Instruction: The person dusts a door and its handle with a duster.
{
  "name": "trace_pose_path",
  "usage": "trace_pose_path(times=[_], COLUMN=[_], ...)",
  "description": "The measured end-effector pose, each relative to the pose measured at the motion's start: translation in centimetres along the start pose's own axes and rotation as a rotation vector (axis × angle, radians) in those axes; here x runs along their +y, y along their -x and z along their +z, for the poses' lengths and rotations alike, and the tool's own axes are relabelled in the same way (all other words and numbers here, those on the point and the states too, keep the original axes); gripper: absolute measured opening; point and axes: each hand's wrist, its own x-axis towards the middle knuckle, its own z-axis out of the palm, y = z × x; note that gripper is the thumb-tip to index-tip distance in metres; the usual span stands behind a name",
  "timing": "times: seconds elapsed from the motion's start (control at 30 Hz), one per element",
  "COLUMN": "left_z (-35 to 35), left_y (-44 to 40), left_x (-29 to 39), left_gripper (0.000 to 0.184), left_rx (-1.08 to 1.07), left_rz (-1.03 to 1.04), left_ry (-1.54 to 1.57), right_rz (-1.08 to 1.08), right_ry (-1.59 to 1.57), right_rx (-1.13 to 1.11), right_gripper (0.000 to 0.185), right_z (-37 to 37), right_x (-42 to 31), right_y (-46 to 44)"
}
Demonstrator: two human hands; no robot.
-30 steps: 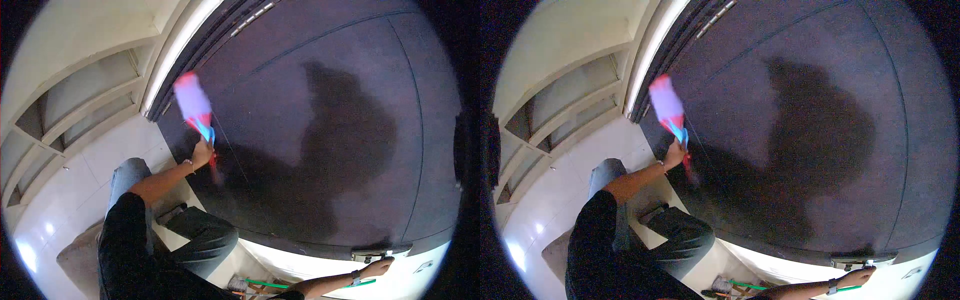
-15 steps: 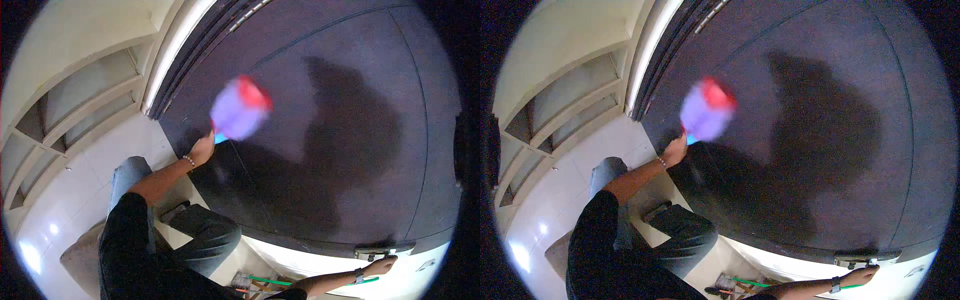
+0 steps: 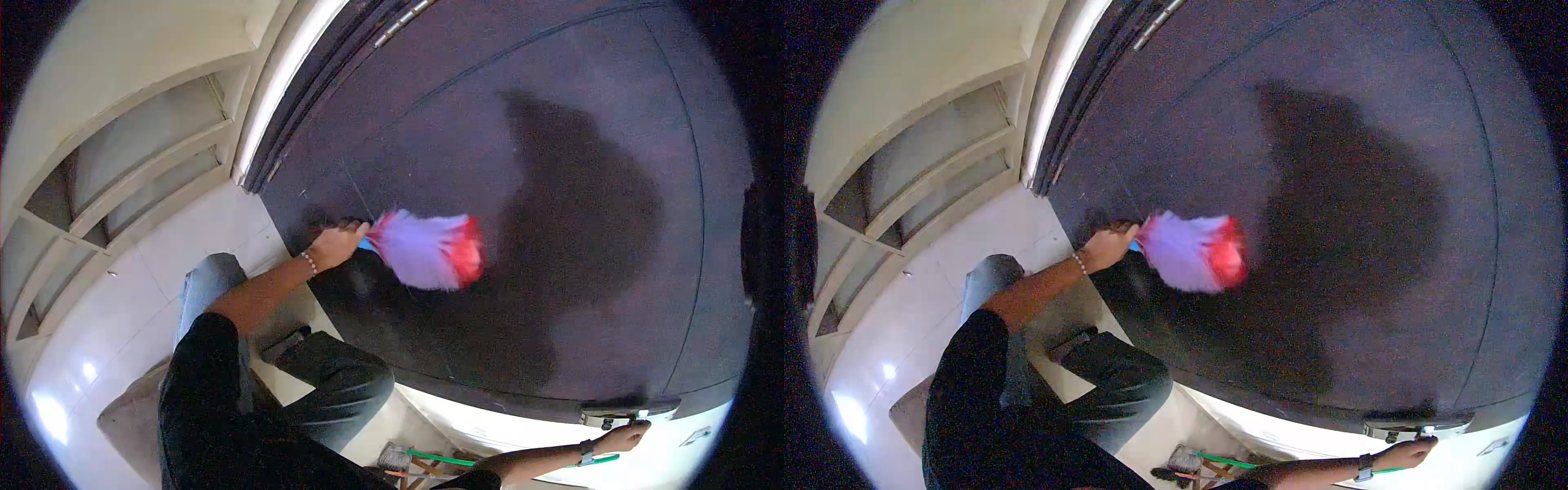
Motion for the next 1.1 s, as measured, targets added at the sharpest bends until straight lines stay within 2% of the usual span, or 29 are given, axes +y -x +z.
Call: trace_pose_path(times=[0.07,0.13,0.23,0.27,0.3,0.33,0.43,0.47,0.5,0.6,0.63,0.7,0.73,0.8,0.83,0.93,1.03,1.1], left_z=[-0.6,-0.2,-0.1,0.1,-0.1,-0.4,-0.5,0.6,0.7,0.6,0.3,-0.1,0.4,1.4,1.3,0.3,0.5,0.9], left_y=[0.2,0.3,0.4,0.4,0.3,0.2,0.4,0.6,0.7,1.1,1.2,1.4,1.4,1.3,1.4,1.1,1.3,1.7], left_x=[0.7,0.9,1.2,1.1,1.2,1.4,1.4,0.9,0.9,1.5,1.7,1.9,1.7,1.1,0.9,0.9,1.7,2.0], left_gripper=[0.034,0.037,0.037,0.037,0.037,0.037,0.037,0.038,0.038,0.038,0.038,0.039,0.039,0.042,0.042,0.038,0.026,0.025], left_rx=[0.006,-0.026,-0.052,-0.125,-0.197,-0.201,-0.284,-0.158,-0.032,-0.033,-0.038,-0.056,-0.063,-0.080,-0.080,-0.083,-0.110,-0.091], left_rz=[0.114,0.073,-0.029,-0.132,-0.236,-0.236,-0.193,-0.016,0.161,0.168,0.171,0.012,0.015,-0.225,-0.221,-0.097,0.249,0.251], left_ry=[-0.020,0.005,0.087,0.131,0.174,0.170,0.071,0.033,-0.005,-0.016,-0.017,0.150,0.147,0.277,0.271,0.152,-0.086,-0.088], right_rz=[-0.035,-0.012,-0.053,-0.049,0.006,0.060,0.016,-0.028,0.026,-0.016,-0.035,-0.019,-0.003,0.013,-0.002,-0.046,-0.032,-0.072], right_ry=[-0.005,0.014,-0.022,-0.015,-0.002,0.009,0.003,0.022,0.009,-0.006,0.056,0.064,0.066,0.005,0.008,0.005,0.032,-0.007], right_rx=[0.019,-0.009,0.000,-0.003,-0.016,-0.030,0.006,0.038,0.017,0.049,0.024,0.024,0.027,0.031,0.035,0.069,0.091,0.075], right_gripper=[0.048,0.047,0.046,0.046,0.046,0.046,0.049,0.052,0.052,0.051,0.043,0.043,0.043,0.043,0.044,0.046,0.046,0.046], right_z=[-0.2,-0.5,-0.3,-0.4,-0.5,-0.5,-0.3,-0.2,-0.3,-0.2,-0.4,-0.4,-0.4,-0.4,-0.5,-0.4,-0.3,-0.3], right_x=[0.0,0.0,1.3,1.6,0.7,0.3,1.7,2.1,0.9,1.4,1.0,0.6,0.4,0.4,0.9,2.0,1.7,1.9], right_y=[0.2,0.2,-0.4,-0.5,-0.3,-0.2,-0.7,-0.8,-0.3,-0.5,-0.3,-0.3,-0.2,0.1,-0.1,-0.5,-0.3,-0.3])
